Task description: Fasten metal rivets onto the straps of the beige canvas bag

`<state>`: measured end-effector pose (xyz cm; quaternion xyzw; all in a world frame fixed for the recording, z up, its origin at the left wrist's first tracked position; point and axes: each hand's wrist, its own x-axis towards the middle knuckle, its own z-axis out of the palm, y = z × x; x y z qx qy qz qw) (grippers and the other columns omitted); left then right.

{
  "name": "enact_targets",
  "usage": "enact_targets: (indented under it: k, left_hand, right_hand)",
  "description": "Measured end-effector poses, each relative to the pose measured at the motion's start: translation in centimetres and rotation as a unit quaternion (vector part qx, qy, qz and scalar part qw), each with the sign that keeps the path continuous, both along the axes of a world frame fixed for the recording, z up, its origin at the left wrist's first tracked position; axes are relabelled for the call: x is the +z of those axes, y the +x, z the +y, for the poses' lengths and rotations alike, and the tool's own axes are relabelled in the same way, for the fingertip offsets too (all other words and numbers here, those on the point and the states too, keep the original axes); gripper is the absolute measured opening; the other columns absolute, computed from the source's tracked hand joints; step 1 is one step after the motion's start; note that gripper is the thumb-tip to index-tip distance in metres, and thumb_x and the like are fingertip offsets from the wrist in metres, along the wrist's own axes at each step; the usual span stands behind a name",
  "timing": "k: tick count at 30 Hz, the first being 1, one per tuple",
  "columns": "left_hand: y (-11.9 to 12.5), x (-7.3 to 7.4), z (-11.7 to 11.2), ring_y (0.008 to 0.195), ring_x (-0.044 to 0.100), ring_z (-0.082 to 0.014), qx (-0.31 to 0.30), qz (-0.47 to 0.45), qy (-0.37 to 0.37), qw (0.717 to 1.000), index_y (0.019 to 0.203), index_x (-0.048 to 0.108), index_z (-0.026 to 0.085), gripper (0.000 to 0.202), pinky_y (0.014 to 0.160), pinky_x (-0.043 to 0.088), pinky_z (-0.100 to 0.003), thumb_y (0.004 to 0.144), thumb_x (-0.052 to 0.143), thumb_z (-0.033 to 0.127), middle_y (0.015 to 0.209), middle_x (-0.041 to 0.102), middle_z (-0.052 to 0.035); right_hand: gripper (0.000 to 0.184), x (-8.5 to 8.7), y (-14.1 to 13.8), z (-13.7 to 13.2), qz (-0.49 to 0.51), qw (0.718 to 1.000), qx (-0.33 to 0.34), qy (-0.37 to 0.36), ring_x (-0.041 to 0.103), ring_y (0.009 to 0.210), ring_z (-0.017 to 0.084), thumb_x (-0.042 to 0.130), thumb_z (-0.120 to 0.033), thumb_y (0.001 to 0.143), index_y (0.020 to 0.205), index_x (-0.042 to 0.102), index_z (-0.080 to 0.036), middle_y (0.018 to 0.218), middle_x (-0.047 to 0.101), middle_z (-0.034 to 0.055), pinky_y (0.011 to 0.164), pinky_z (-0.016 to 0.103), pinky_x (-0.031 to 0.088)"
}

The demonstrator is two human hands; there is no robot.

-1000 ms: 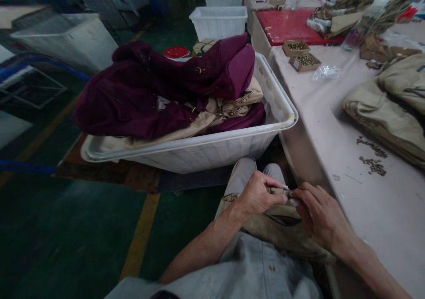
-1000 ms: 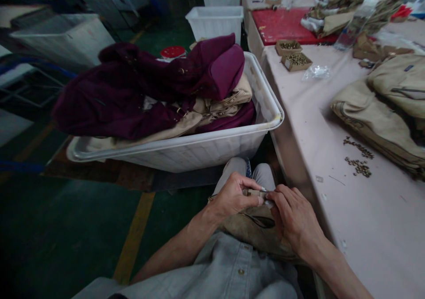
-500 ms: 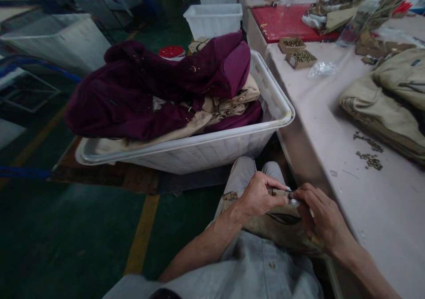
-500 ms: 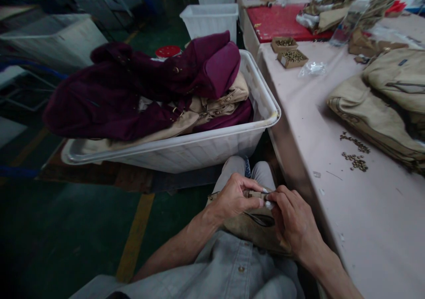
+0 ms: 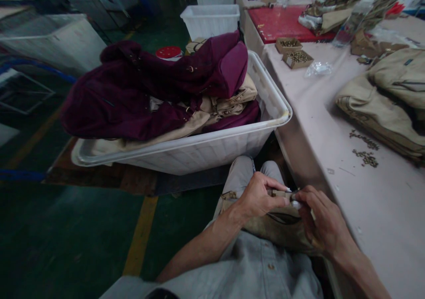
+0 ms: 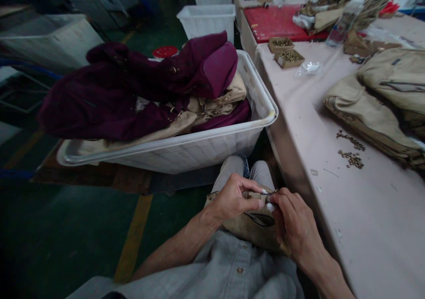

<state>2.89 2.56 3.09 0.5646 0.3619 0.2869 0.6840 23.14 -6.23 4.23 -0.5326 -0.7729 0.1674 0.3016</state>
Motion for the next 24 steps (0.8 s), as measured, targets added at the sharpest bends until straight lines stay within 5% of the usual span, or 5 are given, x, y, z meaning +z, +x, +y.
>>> enact_targets:
  k: [10, 24]
  left_hand:
    - [0.19, -0.53, 0.01, 0.089, 0.075, -0.0273, -0.005, -0.013, 0.005, 1.0, 0.096, 0.085, 0.01, 0.038, 0.081, 0.058, -0.033, 0.064, 0.09, 0.03, 0.093, 0.081, -0.0124]
    - [0.56, 0.31, 0.41, 0.084, 0.074, -0.0265, -0.034, -0.019, 0.003, 0.999, 0.097, 0.085, 0.011, 0.038, 0.074, 0.056, -0.03, 0.064, 0.088, 0.029, 0.088, 0.081, -0.011]
  right_hand:
    - [0.01, 0.58, -0.52, 0.39, 0.108, 0.993, -0.043, -0.034, 0.055, 0.076, 0.014, 0.052, -0.017, 0.102, 0.099, 0.061, -0.02, 0.088, 0.057, 0.0007, 0.067, 0.028, 0.043]
    - [0.022, 0.1, 0.41, 0.62, 0.187, 0.963, -0.117, -0.156, 0.055, 0.071, 0.015, 0.062, -0.037, 0.099, 0.085, 0.061, -0.02, 0.079, 0.059, -0.0013, 0.063, 0.027, 0.043]
